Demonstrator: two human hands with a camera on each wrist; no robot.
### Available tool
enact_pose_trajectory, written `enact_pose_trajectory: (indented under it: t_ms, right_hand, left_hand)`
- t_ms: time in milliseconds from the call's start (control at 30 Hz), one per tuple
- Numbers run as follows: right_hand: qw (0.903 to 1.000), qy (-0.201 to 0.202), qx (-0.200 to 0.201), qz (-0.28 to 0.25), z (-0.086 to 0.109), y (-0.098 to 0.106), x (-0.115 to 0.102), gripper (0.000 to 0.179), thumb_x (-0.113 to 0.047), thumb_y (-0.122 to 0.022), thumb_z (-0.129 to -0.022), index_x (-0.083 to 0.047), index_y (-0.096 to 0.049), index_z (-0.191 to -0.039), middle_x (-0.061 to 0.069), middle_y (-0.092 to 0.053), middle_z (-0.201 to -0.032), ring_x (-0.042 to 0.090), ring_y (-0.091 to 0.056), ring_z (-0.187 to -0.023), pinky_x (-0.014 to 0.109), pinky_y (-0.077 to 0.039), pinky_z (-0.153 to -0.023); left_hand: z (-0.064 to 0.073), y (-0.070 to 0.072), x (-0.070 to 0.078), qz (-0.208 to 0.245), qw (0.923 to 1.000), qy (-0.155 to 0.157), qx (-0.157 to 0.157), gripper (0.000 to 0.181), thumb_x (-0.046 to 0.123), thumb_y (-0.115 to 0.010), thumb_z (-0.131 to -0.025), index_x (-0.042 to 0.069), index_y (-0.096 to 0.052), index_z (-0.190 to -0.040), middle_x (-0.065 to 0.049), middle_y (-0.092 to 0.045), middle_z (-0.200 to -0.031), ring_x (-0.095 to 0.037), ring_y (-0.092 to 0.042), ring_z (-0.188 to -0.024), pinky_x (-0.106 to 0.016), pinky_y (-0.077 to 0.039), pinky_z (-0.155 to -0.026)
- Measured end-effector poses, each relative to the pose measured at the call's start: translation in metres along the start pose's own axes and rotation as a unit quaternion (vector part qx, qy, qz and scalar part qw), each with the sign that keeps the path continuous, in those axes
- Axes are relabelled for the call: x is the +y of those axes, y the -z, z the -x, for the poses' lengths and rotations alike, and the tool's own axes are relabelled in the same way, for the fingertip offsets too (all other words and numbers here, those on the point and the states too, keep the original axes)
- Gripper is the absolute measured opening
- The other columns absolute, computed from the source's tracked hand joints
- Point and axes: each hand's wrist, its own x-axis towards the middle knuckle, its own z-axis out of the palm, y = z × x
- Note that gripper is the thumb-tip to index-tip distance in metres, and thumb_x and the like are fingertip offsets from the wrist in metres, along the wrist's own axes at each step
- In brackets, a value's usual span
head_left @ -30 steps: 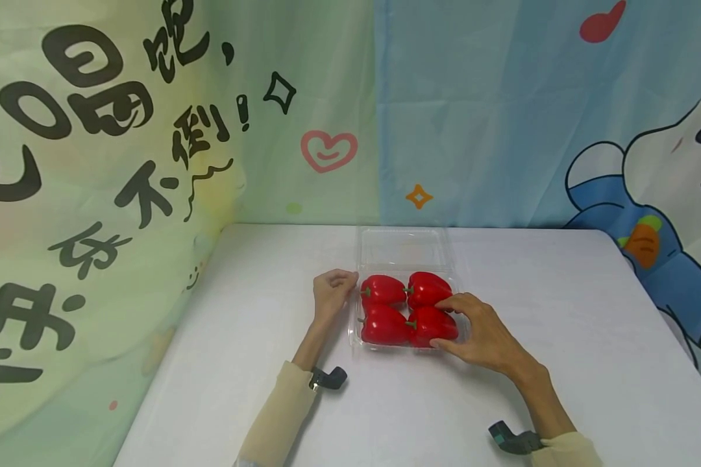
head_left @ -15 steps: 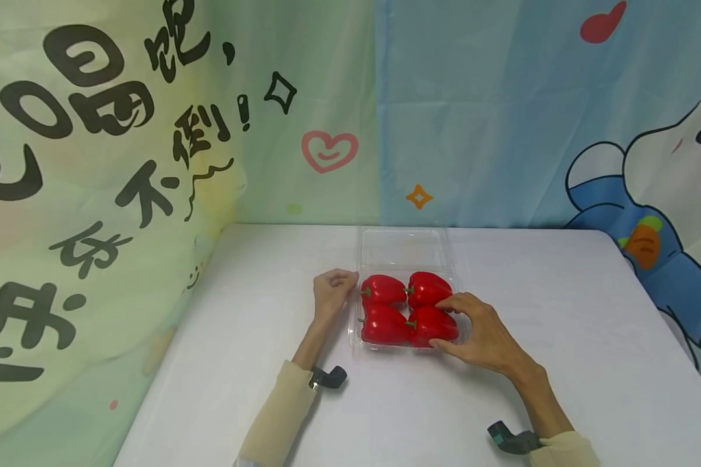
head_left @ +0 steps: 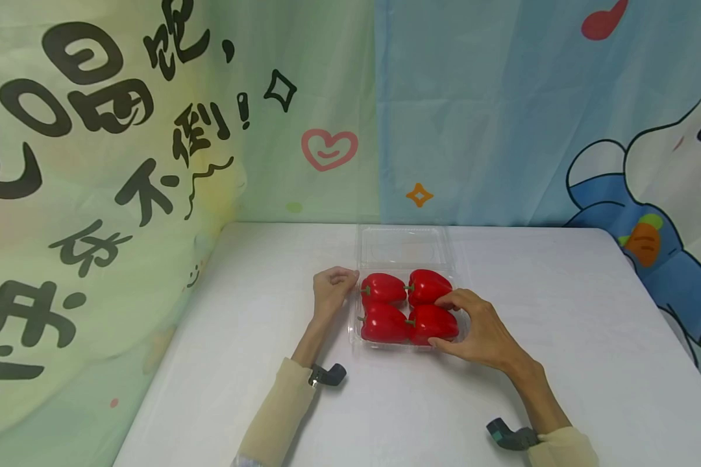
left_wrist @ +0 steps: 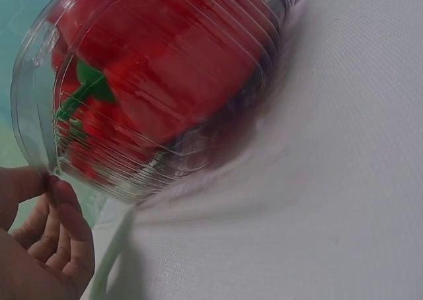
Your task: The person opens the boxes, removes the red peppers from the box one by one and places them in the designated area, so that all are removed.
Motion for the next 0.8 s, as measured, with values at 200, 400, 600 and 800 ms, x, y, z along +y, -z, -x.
enact_pose_trajectory:
  t_ms: [200, 400, 600, 800]
  right_hand:
    - [0.9999, 0.004, 0.009, -0.009, -0.0008, -0.0017, 0.0013, 0.072, -0.026, -0.103, -0.064, -0.012, -0.071, -0.126, 0.003, -0.075, -0.125, 0.019, -0.068, -0.114, 0.046, -0.067, -0.089]
    - [0.9997, 0.008, 0.014, -0.016, -0.0015, -0.0032, 0.002, 0.071, -0.025, -0.103, -0.064, -0.012, -0.07, -0.126, 0.001, -0.074, -0.124, 0.018, -0.067, -0.115, 0.045, -0.067, -0.09]
    - [0.9998, 0.006, 0.018, -0.013, -0.0031, -0.0018, 0.0006, 0.068, -0.025, -0.102, -0.066, -0.013, -0.071, -0.125, 0.0, -0.075, -0.124, 0.018, -0.068, -0.115, 0.045, -0.067, -0.09]
    - [0.9996, 0.004, 0.019, -0.02, -0.0036, -0.0001, 0.0012, 0.067, -0.024, -0.102, -0.065, -0.013, -0.072, -0.124, -0.001, -0.076, -0.121, 0.016, -0.068, -0.11, 0.037, -0.066, -0.088]
  left_hand:
    - [-0.0004, -0.0002, -0.0005, -0.003, 1.0, 0.003, -0.001, 0.022, 0.018, -0.075, -0.101, -0.003, -0.079, -0.098, -0.022, -0.08, -0.087, -0.007, -0.064, -0.071, -0.019, -0.054, -0.067]
    - [0.0003, 0.0003, -0.0001, -0.008, 0.9999, 0.008, 0.001, 0.022, 0.019, -0.075, -0.101, -0.002, -0.079, -0.098, -0.023, -0.081, -0.089, -0.008, -0.066, -0.071, -0.02, -0.054, -0.068]
    - [0.0, 0.0007, -0.0004, -0.011, 0.9999, 0.013, 0.0, 0.022, 0.02, -0.076, -0.101, -0.001, -0.079, -0.098, -0.021, -0.081, -0.089, -0.008, -0.067, -0.072, -0.02, -0.055, -0.069]
    - [-0.0003, 0.0003, -0.0008, -0.013, 0.9998, 0.018, -0.001, 0.021, 0.021, -0.076, -0.101, 0.0, -0.08, -0.098, -0.019, -0.082, -0.09, -0.009, -0.067, -0.073, -0.02, -0.055, -0.069]
